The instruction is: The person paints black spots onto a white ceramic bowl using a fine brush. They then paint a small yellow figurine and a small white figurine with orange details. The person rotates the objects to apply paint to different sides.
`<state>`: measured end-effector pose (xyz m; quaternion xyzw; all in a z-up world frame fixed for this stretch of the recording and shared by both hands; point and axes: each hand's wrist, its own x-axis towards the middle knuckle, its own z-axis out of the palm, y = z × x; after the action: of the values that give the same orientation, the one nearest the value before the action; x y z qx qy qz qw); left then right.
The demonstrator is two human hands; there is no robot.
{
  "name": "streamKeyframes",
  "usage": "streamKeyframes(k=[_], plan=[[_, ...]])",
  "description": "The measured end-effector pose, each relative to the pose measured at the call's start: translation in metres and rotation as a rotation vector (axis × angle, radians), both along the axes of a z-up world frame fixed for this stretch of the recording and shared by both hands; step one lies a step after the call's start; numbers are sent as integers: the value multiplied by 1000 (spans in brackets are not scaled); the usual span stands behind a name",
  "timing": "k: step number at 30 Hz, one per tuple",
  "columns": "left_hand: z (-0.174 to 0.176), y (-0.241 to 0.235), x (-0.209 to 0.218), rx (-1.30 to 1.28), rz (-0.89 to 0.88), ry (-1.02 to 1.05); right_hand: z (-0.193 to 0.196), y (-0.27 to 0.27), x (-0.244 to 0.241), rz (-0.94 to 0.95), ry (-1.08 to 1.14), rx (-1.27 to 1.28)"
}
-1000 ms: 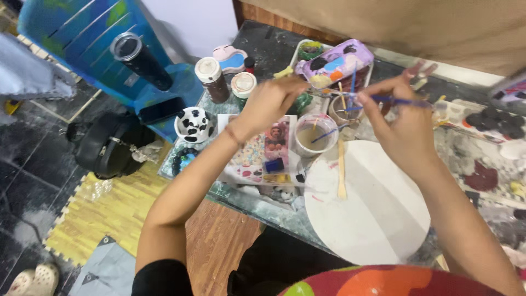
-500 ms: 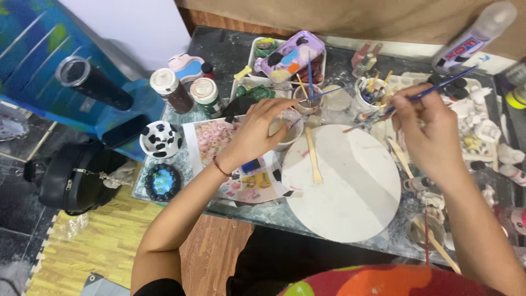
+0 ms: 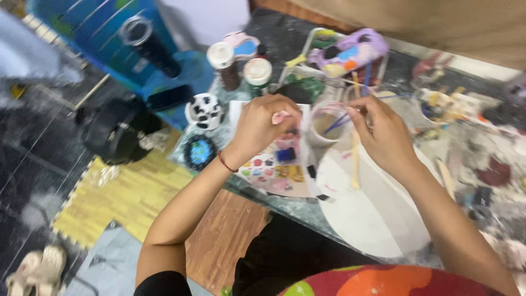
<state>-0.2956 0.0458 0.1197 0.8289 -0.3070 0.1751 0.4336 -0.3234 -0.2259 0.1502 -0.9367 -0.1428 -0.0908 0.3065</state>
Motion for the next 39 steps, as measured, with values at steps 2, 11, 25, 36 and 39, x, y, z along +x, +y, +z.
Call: streamKeyframes(k=[2,11,25,36,39], plan=[[-2,14,-10,-4,53,50,2,10,0,137,-166,52],[6,-24,-4,19,-57,-187,54,-45,-14,-62,-310,149],[2,-201,28,182,-374,-227,-89,-187,-1,-633,130,-324],[-13,-192,27,208,-358,-50,-101,-153,24,-636,-161,-461],[-13,-190,27,220,-368,-29,-101,-156,23,-634,-139,-392]])
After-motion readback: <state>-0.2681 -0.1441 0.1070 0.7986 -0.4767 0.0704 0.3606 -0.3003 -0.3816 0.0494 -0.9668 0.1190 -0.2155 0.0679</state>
